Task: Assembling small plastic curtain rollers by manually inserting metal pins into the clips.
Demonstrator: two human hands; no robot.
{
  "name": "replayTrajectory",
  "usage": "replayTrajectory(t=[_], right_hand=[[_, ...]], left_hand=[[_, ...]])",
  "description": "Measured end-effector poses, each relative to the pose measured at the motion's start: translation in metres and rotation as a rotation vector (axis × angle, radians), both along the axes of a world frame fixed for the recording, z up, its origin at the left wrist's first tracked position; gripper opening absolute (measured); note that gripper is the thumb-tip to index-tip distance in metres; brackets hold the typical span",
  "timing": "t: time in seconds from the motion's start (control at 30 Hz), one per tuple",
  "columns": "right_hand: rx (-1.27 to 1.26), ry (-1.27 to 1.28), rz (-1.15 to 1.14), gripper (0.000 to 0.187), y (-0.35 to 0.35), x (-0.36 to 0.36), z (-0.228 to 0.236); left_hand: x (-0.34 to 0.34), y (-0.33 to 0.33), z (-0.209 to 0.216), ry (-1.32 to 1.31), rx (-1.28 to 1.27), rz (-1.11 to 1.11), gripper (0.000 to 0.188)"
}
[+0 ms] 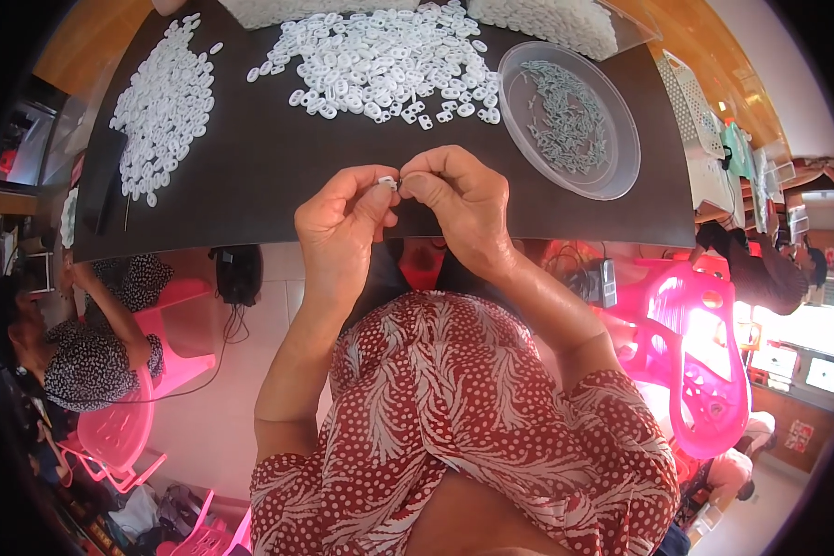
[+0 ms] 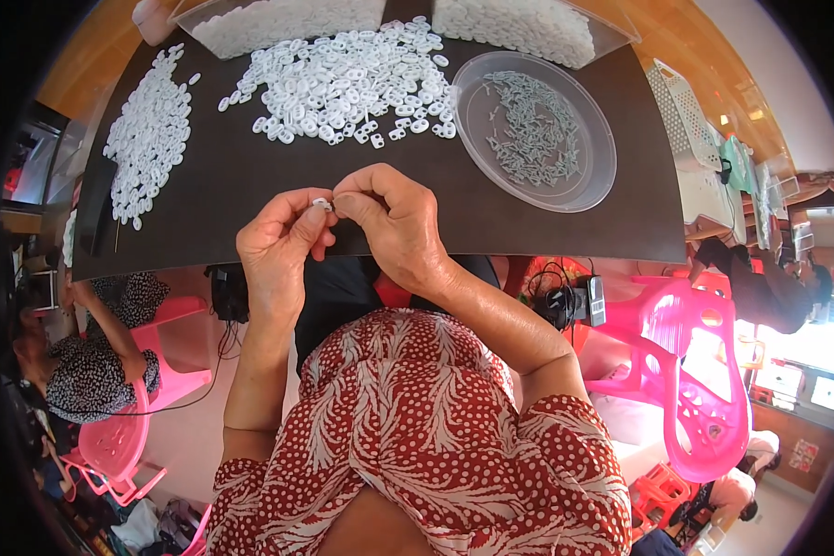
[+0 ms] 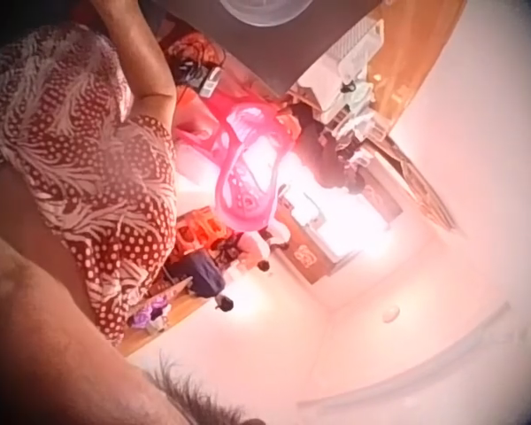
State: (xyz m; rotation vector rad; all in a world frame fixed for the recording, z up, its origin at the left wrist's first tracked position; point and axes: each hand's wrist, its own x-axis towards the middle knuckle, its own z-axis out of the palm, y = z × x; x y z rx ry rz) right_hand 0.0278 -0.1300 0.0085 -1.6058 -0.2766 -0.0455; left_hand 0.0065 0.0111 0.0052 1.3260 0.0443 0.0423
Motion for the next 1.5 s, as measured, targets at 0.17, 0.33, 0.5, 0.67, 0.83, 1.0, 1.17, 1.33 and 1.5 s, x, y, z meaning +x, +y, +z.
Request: replayTrajectory(t=[0.17, 0.33, 0.5, 0.67, 0.83, 1.0, 1.17, 1.33, 1.5], right_hand=[[0.017, 0.0, 0.018, 0.003, 0.002, -0.001, -0.003], [0.006, -0.013, 0.042, 0.006, 0.002, -0.001, -0.008], [0.03, -0.022, 0.038, 0.002, 0.005, -0.002, -0.009], [-0.024, -0.057, 0.017, 0.003, 0.009, -0.002, -0.015], [-0.336, -0.429, -0.053, 0.004, 0.014, 0.002, -0.022], [-0.251, -0.269, 0.057, 0.003, 0.016, 0.003, -0.017], [-0.105, 0.042, 0.106, 0.006, 0.016, 0.002, -0.011], [-0.295, -0.224, 0.076, 0.002, 0.017, 0.004, -0.014], [-0.333, -0.35, 0.105, 0.002, 0.019, 0.009, -0.013]], left_hand=[[-0.004, -0.002, -0.002, 0.016, 0.022, 0.036, 0.011], [-0.007, -0.004, 0.0, 0.003, 0.049, 0.063, 0.011], [-0.008, -0.005, 0.0, -0.003, 0.078, 0.088, 0.009], [-0.011, -0.012, -0.009, -0.049, 0.18, 0.161, 0.007], [-0.013, -0.011, -0.013, -0.059, 0.16, 0.218, 0.008], [-0.012, 0.0, -0.012, 0.04, -0.021, 0.217, 0.012], [-0.013, 0.002, -0.012, 0.021, -0.038, 0.213, 0.012], [-0.016, 0.001, -0.016, -0.009, -0.031, 0.194, 0.01], [-0.015, 0.004, -0.017, 0.025, -0.065, 0.204, 0.011]])
